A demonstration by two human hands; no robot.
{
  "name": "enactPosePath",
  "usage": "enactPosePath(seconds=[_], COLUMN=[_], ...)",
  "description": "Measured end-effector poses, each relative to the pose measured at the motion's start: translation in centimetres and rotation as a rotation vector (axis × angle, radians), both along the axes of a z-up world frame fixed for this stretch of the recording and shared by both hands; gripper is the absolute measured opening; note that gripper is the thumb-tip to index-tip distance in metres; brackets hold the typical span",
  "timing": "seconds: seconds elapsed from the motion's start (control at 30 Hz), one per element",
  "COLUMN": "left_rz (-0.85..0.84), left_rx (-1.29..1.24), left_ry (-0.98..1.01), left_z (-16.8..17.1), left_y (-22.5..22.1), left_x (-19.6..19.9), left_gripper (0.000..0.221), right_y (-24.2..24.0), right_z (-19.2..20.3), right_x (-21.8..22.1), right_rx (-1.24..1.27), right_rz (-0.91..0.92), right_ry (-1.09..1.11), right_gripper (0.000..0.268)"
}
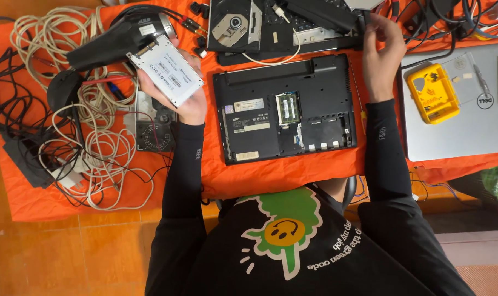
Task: Removing and re-installing a hard drive from a laptop using a screwdriver.
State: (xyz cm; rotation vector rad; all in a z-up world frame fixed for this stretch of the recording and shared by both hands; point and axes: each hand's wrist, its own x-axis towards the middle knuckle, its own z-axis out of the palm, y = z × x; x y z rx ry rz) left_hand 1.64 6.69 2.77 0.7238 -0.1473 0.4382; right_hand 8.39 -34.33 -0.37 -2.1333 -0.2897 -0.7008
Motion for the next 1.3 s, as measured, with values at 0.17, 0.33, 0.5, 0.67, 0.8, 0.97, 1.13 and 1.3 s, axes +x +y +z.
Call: enactPosePath(seconds=[0.17, 0.33, 0.5, 0.67, 0.8, 0.97, 1.13, 1.3], left_rz=[0.083, 0.0, -0.011, -0.062, -0.181, -0.223, -0.221, -0.286], left_rx=[-0.124, -0.166, 0.039, 0.107, 0.063, 0.234, 0.582, 0.706], left_ry=[0.01, 0.002, 0.017, 0.145, 0.225, 0.218, 0.181, 0.157], left_z=[0.0, -1.6, -2.0, -2.6, -5.0, -5.3, -1.6, 1.2], left_y=[1.0, 1.0, 0.4, -0.7, -0.7, -0.8, -2.9, -6.4], left_x=[0.7, 0.8, 1.0, 0.5, 0.4, 0.5, 1.5, 1.4], left_gripper=[0.079, 0.084, 0.082, 0.086, 0.089, 0.091, 0.086, 0.083], right_y=[-1.1, -0.3, 1.0, 0.9, 0.7, 0.5, 0.3, 0.7], right_z=[-1.1, -0.3, 0.9, 0.8, 0.3, 0.6, 0.1, 0.6], right_x=[1.6, 0.1, 0.1, 0.7, 1.1, 2.6, 3.3, 3.0], right_rx=[0.017, 0.019, -0.135, -0.3, -0.257, -0.34, -0.353, -0.246], right_rz=[-0.043, -0.126, -0.209, -0.174, -0.196, -0.203, -0.217, -0.199], right_ry=[-0.014, 0.028, 0.101, 0.04, 0.084, 0.148, 0.11, 0.119], right_gripper=[0.018, 0.019, 0.035, 0.035, 0.029, 0.022, 0.018, 0.014])
